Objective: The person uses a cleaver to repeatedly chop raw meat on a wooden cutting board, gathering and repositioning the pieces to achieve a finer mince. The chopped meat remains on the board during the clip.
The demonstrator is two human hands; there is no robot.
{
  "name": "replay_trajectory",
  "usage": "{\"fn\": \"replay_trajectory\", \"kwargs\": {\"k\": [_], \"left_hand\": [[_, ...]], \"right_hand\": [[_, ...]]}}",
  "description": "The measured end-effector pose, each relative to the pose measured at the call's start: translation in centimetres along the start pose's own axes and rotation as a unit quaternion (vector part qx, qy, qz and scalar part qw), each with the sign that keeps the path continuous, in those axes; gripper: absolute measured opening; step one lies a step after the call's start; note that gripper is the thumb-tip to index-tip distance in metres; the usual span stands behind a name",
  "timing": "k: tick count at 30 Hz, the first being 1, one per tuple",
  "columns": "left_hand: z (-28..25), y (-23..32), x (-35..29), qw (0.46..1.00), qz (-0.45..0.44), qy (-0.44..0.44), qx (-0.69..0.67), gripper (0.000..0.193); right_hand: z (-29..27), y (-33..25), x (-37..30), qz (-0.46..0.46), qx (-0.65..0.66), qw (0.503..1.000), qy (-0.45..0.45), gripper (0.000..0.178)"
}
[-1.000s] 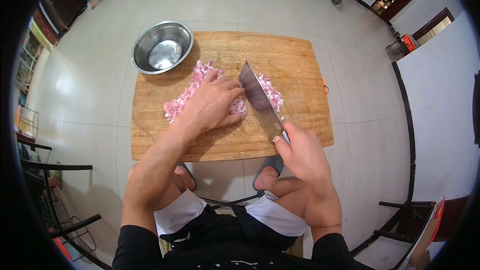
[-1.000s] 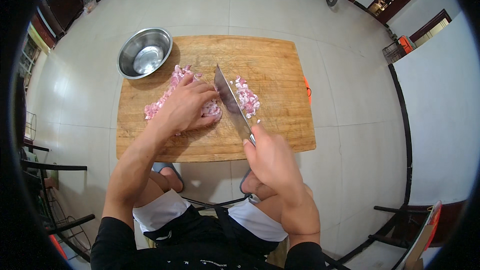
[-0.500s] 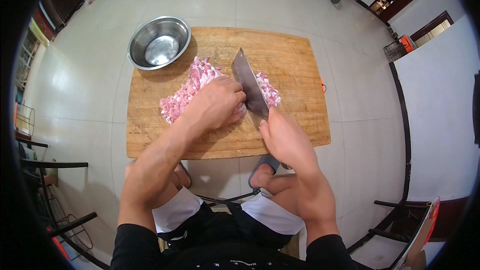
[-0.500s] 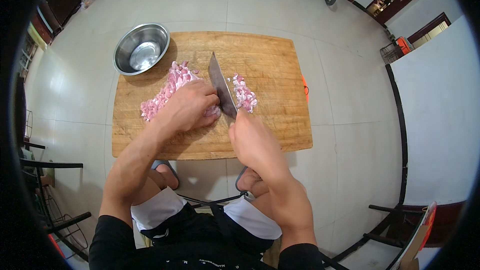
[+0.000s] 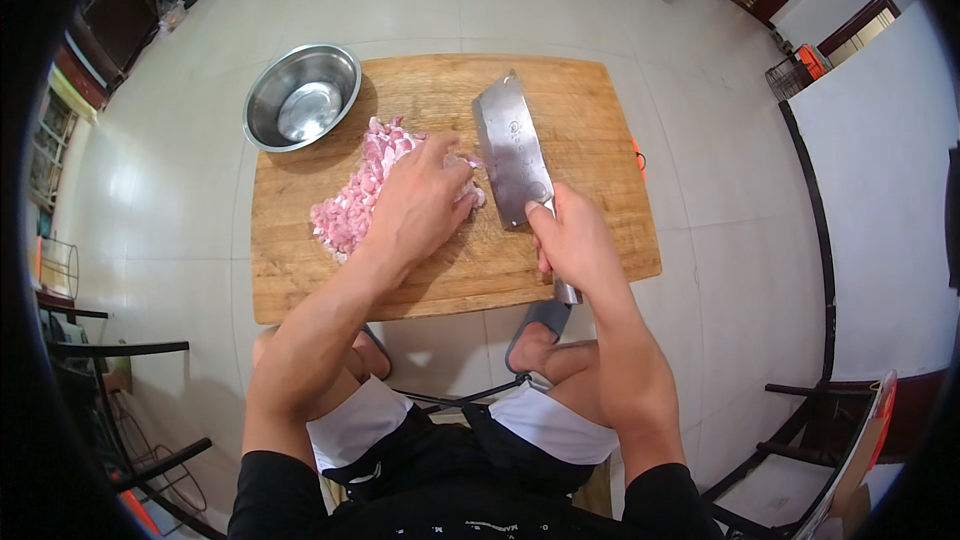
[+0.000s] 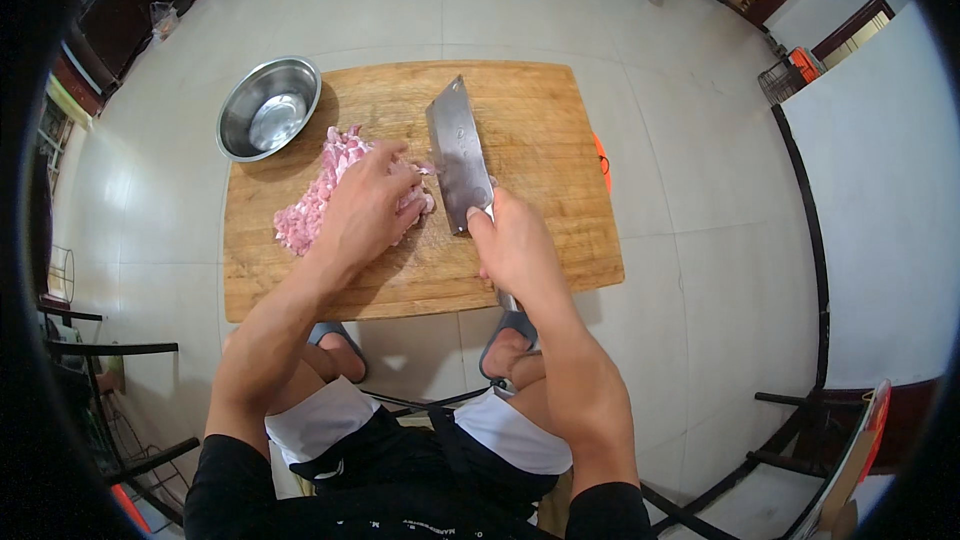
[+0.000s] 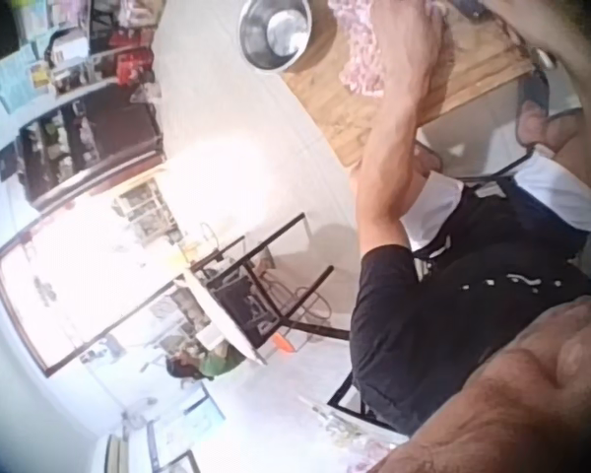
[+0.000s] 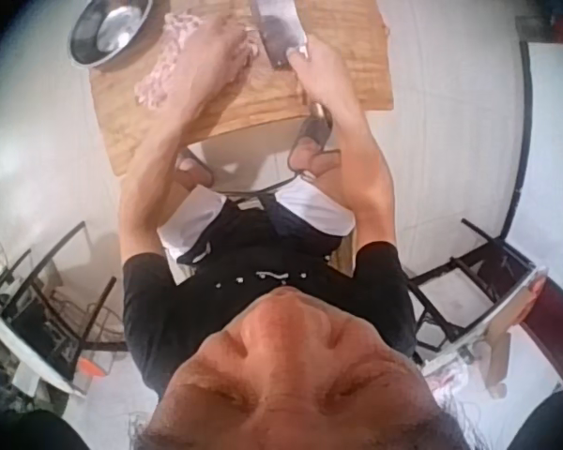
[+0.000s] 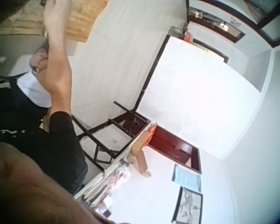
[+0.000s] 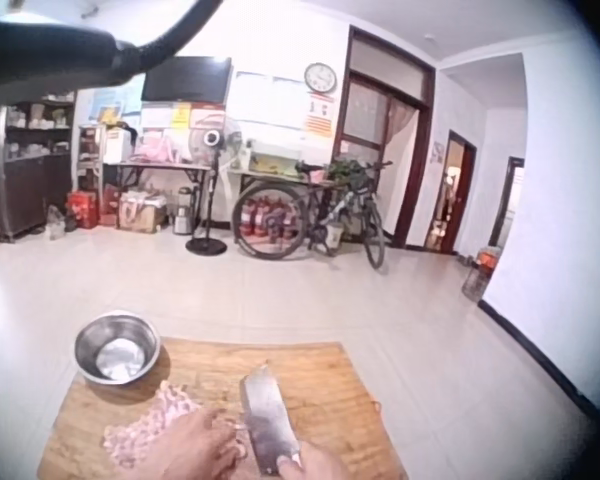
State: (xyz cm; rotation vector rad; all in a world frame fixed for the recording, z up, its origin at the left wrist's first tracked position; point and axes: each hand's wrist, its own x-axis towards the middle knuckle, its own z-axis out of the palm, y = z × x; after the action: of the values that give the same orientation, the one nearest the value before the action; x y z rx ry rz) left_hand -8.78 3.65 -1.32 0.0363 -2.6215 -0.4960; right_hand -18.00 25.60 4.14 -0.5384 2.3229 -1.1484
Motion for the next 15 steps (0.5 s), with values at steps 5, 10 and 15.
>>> {"fn": "replay_trajectory", "kwargs": {"k": [5, 10, 15], "left_hand": [[0.0, -0.1, 0.6, 1.000, 0.023, -0.015, -0.004, 0.029], [0.0, 0.2, 0.1, 1.000, 0.030, -0.003, 0.001, 0.024], [0.0, 0.3, 0.4, 0.999, 0.033, -0.033, 0.010, 0.024]], "right_hand": [[-0.4, 0.2, -3.2, -0.063, -0.121, 0.990, 0.027, 0.025], [-0.8, -2.4, -6.6, -0.095, -0.205, 0.974, -0.002, 0.029], [-0.7, -2.6, -6.6, -0.089, -0.234, 0.968, -0.032, 0.027]]}}
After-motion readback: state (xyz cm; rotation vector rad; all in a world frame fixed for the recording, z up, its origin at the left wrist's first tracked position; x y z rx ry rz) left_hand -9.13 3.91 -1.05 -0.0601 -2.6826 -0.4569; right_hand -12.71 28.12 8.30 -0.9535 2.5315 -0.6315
